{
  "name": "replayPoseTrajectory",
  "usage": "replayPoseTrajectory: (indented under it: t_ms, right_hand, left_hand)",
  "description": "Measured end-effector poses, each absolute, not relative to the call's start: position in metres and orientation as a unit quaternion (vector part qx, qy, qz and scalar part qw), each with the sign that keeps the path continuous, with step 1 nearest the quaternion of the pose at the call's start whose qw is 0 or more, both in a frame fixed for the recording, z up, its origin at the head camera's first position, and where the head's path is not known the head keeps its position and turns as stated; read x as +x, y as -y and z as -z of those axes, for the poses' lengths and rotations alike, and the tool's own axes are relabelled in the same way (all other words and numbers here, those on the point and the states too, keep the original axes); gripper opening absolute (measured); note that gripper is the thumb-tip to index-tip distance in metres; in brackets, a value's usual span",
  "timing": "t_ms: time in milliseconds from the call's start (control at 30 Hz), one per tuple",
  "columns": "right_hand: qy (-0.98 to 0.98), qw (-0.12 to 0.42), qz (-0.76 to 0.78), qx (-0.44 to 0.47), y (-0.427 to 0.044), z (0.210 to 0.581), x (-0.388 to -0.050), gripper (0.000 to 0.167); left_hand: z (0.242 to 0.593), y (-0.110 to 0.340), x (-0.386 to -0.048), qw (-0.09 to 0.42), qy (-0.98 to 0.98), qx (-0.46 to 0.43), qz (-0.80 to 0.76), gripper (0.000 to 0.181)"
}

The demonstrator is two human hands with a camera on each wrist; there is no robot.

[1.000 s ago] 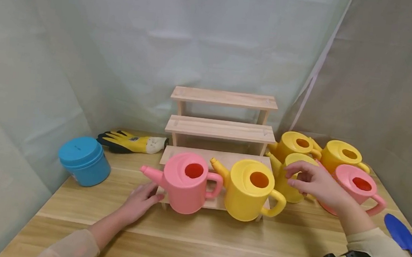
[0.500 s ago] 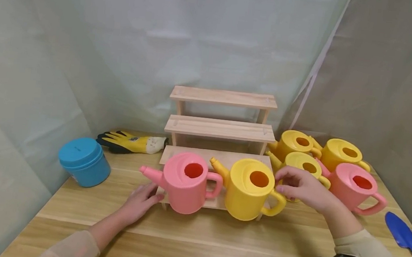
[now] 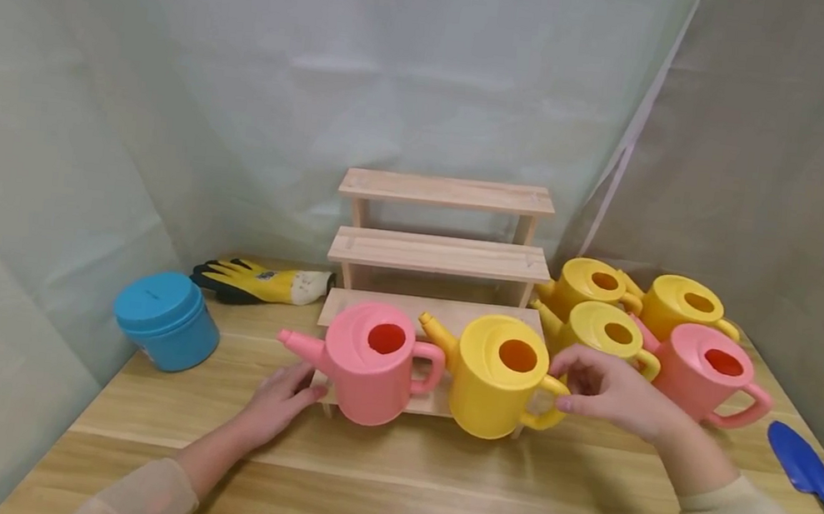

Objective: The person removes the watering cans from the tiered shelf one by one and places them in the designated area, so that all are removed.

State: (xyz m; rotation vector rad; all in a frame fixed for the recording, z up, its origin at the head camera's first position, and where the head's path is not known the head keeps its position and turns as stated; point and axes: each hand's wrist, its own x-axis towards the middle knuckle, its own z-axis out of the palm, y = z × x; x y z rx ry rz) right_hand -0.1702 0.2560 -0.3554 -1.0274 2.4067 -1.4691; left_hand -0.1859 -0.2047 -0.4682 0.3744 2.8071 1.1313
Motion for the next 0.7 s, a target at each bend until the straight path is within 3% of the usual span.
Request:
replayPoseTrajectory:
  t_ms: [300, 700]
  right_hand:
    - [-0.798, 0.125, 0.521, -0.276, -0.2510, 0.3579, -0.1662, 0.022]
    - [-0.814, 0.052, 0.517, -0.258, -0.2500, 0.3593, -0.1624, 0.020]
  left_hand:
    - [0.4678, 0.2046, -0.1849, 0.043, -0.923, 0.125, -0.361, 0.060]
    - [0.4691, 0.2048, -0.1859, 0.035, -0.923, 0.125, -0.363, 0.060]
